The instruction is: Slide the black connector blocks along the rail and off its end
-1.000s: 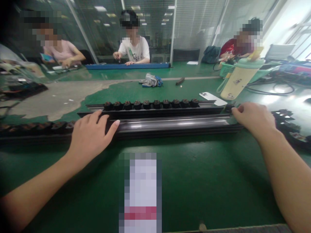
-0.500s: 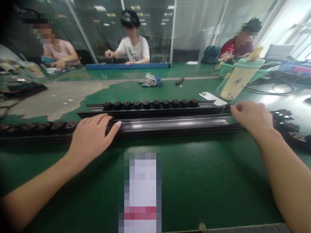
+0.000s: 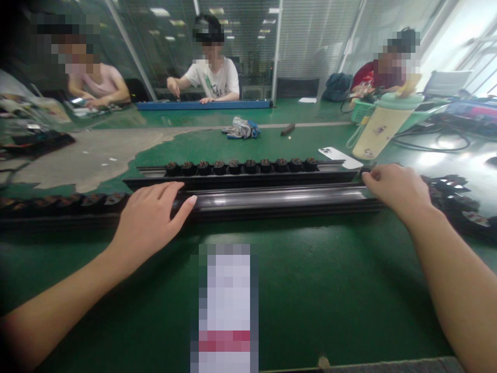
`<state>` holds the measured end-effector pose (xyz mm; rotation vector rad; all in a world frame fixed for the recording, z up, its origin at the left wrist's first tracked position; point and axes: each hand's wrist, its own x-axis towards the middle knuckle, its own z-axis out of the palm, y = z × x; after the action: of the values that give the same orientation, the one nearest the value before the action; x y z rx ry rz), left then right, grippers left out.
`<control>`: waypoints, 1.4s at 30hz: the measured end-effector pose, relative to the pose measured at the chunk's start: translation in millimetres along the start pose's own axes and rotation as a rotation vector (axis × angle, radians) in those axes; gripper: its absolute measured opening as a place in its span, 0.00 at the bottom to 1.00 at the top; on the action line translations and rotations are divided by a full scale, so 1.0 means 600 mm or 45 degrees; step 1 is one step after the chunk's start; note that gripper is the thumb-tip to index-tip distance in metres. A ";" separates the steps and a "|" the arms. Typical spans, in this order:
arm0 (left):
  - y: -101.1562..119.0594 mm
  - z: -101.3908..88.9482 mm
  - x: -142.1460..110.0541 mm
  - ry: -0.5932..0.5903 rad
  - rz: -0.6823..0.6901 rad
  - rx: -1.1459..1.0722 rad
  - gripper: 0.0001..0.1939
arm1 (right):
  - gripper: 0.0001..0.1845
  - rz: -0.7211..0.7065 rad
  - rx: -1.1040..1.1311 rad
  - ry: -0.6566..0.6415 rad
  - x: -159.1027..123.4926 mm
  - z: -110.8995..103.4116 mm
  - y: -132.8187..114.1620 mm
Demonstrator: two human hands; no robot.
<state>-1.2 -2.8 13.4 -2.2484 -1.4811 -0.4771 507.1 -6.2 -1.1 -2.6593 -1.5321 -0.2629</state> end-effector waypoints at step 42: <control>0.005 0.001 0.000 0.140 0.104 -0.196 0.22 | 0.28 -0.043 -0.056 -0.044 0.007 0.007 -0.002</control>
<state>1.8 -3.5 12.3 -2.3475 -1.3332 -0.6992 508.7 -1.7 -4.6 -2.6867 -1.6014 -0.2566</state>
